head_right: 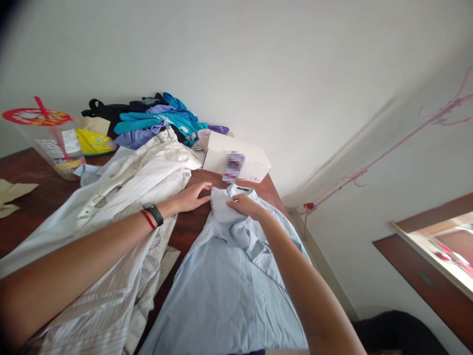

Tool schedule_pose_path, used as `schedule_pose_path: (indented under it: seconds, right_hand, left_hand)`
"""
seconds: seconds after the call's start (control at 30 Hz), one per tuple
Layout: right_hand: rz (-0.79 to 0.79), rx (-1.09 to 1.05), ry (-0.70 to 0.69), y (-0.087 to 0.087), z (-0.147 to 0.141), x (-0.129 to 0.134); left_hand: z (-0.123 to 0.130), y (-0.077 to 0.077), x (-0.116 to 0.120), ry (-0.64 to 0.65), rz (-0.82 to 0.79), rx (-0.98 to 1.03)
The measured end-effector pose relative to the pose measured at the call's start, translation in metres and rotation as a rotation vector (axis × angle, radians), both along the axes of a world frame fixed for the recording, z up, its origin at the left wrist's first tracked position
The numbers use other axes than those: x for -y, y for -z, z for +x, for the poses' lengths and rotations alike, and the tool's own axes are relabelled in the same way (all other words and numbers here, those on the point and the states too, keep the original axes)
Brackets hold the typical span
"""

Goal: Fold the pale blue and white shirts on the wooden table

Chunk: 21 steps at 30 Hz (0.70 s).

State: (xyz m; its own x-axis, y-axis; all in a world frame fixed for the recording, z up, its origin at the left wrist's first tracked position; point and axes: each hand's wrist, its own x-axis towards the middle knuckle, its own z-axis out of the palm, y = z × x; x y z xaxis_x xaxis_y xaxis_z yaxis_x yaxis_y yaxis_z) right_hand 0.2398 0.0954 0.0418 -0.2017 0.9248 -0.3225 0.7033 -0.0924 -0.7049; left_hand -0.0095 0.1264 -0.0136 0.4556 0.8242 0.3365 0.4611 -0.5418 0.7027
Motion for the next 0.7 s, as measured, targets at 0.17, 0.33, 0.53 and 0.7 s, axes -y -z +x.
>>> schedule_pose_path:
  seconds: [0.17, 0.33, 0.53, 0.7]
  right_hand:
    - [0.000, 0.201, -0.104, 0.001, -0.005, -0.002]
    - [0.083, 0.153, -0.049, -0.001, -0.022, -0.018]
    - [-0.069, 0.010, -0.064, 0.000, -0.045, -0.043]
    - [-0.152, -0.166, 0.033, 0.004, -0.057, -0.052]
  left_hand:
    - [0.001, -0.023, 0.013, -0.067, -0.178, -0.033]
    - [0.001, -0.056, 0.033, -0.014, -0.833, -0.133]
    - [0.009, -0.075, 0.055, 0.178, -0.950, -0.221]
    - [0.011, -0.080, 0.076, 0.143, -0.864, -0.330]
